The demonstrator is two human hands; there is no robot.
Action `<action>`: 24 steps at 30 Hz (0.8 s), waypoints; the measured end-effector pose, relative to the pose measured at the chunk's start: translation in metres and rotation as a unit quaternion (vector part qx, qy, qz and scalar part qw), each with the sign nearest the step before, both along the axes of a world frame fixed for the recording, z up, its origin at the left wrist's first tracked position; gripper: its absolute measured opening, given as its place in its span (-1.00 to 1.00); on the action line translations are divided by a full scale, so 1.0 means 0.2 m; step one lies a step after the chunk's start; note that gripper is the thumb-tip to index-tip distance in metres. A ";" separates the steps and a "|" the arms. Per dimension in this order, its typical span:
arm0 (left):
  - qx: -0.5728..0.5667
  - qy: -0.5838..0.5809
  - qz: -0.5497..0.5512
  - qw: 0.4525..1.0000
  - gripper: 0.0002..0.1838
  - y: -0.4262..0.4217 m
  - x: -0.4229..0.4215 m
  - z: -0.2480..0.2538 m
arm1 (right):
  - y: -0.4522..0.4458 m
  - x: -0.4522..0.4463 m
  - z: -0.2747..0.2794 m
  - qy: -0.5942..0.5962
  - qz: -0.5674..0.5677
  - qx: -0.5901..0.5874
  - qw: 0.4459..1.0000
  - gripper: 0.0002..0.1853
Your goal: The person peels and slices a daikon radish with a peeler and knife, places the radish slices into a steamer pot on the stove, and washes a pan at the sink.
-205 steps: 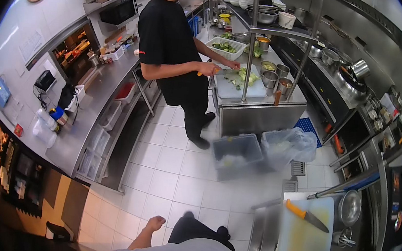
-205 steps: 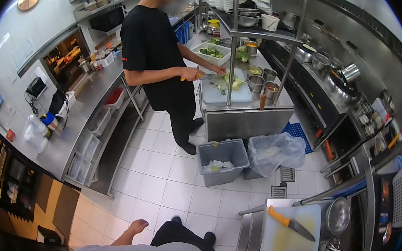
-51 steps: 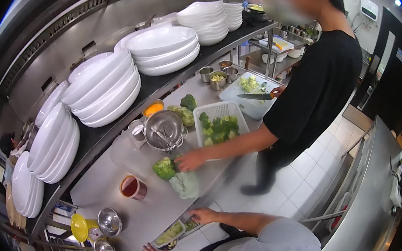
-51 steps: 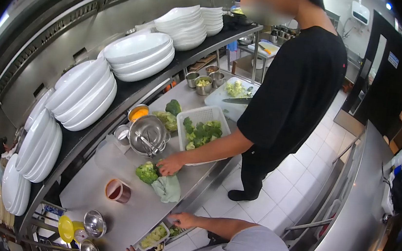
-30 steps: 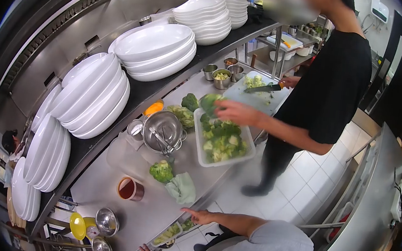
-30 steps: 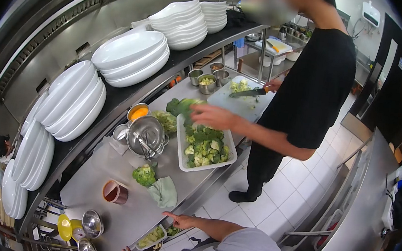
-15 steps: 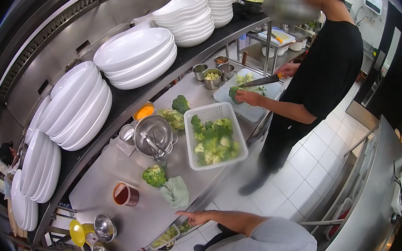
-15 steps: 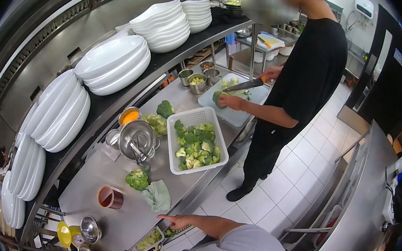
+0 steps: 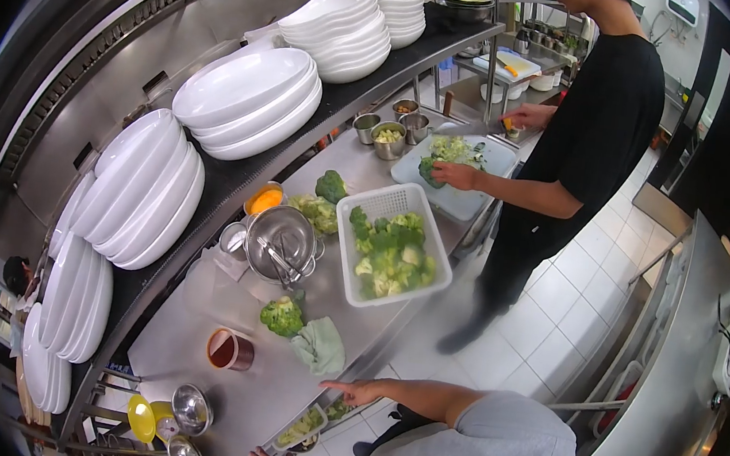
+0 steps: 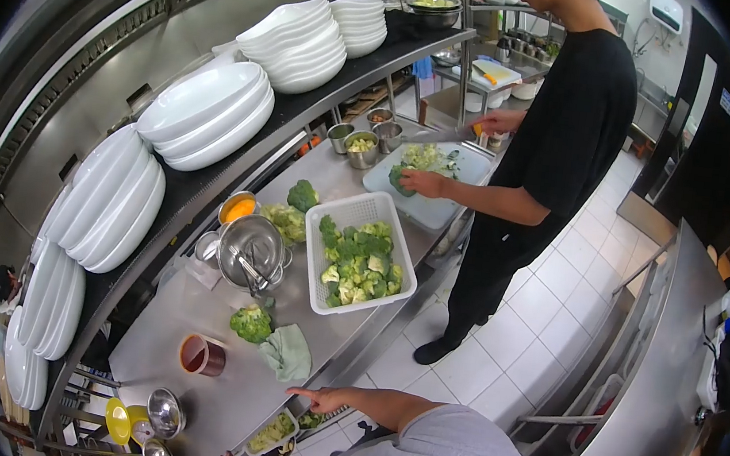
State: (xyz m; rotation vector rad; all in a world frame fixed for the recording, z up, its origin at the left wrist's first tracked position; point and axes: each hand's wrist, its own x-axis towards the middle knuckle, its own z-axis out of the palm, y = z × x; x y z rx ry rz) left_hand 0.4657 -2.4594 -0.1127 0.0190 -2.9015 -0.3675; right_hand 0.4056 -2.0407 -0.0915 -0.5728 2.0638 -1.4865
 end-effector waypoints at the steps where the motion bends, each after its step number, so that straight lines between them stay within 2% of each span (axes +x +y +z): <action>1: -0.011 -0.010 0.001 1.000 0.21 0.00 0.01 0.00 | 0.00 0.00 0.01 -0.001 -0.001 -0.003 1.000 0.00; 2: -0.011 -0.012 0.001 1.000 0.21 -0.01 0.02 -0.01 | 0.00 0.01 0.01 -0.003 0.000 -0.003 1.000 0.00; 4: 0.020 0.040 -0.013 0.999 0.02 -0.01 0.03 -0.03 | 0.02 0.02 0.09 -0.068 0.001 0.006 0.998 -0.06; 7: 0.054 0.062 0.008 0.997 -0.02 -0.01 0.02 -0.06 | 0.01 0.02 0.09 -0.054 -0.008 0.015 0.998 -0.05; 8: 0.056 0.060 0.009 0.997 -0.02 0.00 0.01 -0.06 | 0.01 0.02 0.08 -0.055 -0.007 0.016 0.998 -0.05; 10: 0.127 0.035 0.000 0.991 0.18 -0.02 0.01 -0.07 | 0.00 0.03 0.04 -0.003 -0.014 0.000 1.000 -0.02; 19: 0.160 -0.032 0.043 0.986 0.15 -0.01 0.02 -0.01 | -0.01 0.02 0.03 -0.019 -0.011 0.022 1.000 -0.01; 24: 0.137 -0.011 0.021 0.990 0.16 -0.02 0.01 -0.02 | 0.00 0.02 0.06 -0.018 -0.010 0.026 0.999 -0.01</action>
